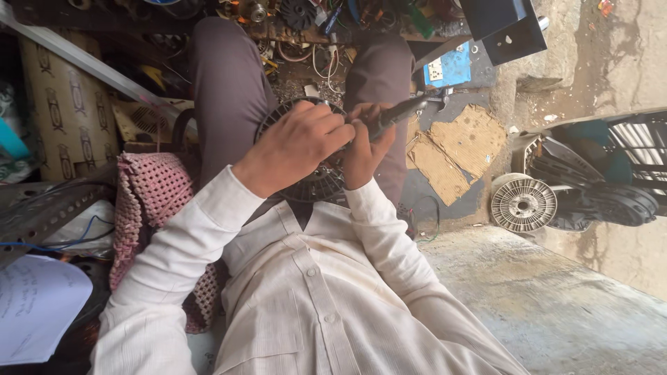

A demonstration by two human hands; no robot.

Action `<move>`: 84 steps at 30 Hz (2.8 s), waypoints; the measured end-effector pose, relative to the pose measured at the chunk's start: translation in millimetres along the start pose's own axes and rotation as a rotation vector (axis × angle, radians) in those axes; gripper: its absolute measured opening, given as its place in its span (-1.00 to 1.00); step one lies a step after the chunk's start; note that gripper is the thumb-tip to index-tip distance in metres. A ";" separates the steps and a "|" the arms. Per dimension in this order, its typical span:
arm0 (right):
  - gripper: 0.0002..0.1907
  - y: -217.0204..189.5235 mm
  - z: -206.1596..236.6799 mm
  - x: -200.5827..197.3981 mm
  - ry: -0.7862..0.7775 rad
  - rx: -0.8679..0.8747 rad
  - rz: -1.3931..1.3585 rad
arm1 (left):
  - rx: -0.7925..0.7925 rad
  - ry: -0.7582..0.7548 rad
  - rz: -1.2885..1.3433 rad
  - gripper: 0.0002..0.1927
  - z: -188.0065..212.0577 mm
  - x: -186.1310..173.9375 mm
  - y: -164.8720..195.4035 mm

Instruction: The person sits on the floor holding an electric fan motor between their legs and uses pliers to grip and pull the copper windings and other parts out of the motor housing. They reposition the motor repeatedly and work the windings loose one section at a time.

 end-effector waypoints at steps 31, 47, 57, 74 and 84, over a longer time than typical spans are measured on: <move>-0.55 -104.0 12.7 14.1 -0.626 -0.374 1.059 | -0.395 0.618 0.387 -0.88 39.9 18.6 -26.0; -0.70 -41.0 26.9 29.9 -0.366 -0.463 0.999 | -0.681 0.304 0.748 -0.45 30.2 77.6 -62.7; -0.74 -57.8 20.8 29.8 -0.524 -0.499 1.026 | -0.688 0.338 0.627 -0.46 28.6 76.3 -58.4; -0.74 -64.6 15.2 8.2 -0.567 -0.563 0.906 | -0.697 0.449 0.502 -0.44 31.4 76.2 -53.8; -0.75 -64.2 6.3 -9.1 -0.678 -0.561 0.758 | -0.659 0.451 0.474 -0.46 33.6 73.7 -51.2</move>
Point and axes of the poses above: each hand's wrist, its own z-axis away from the middle knuckle, its own x-axis out of the palm, y = z × x, the point moved 3 cm from there along -z, towards the middle knuckle, and after that the axes turned 1 degree about y, right-handed, at the moved point
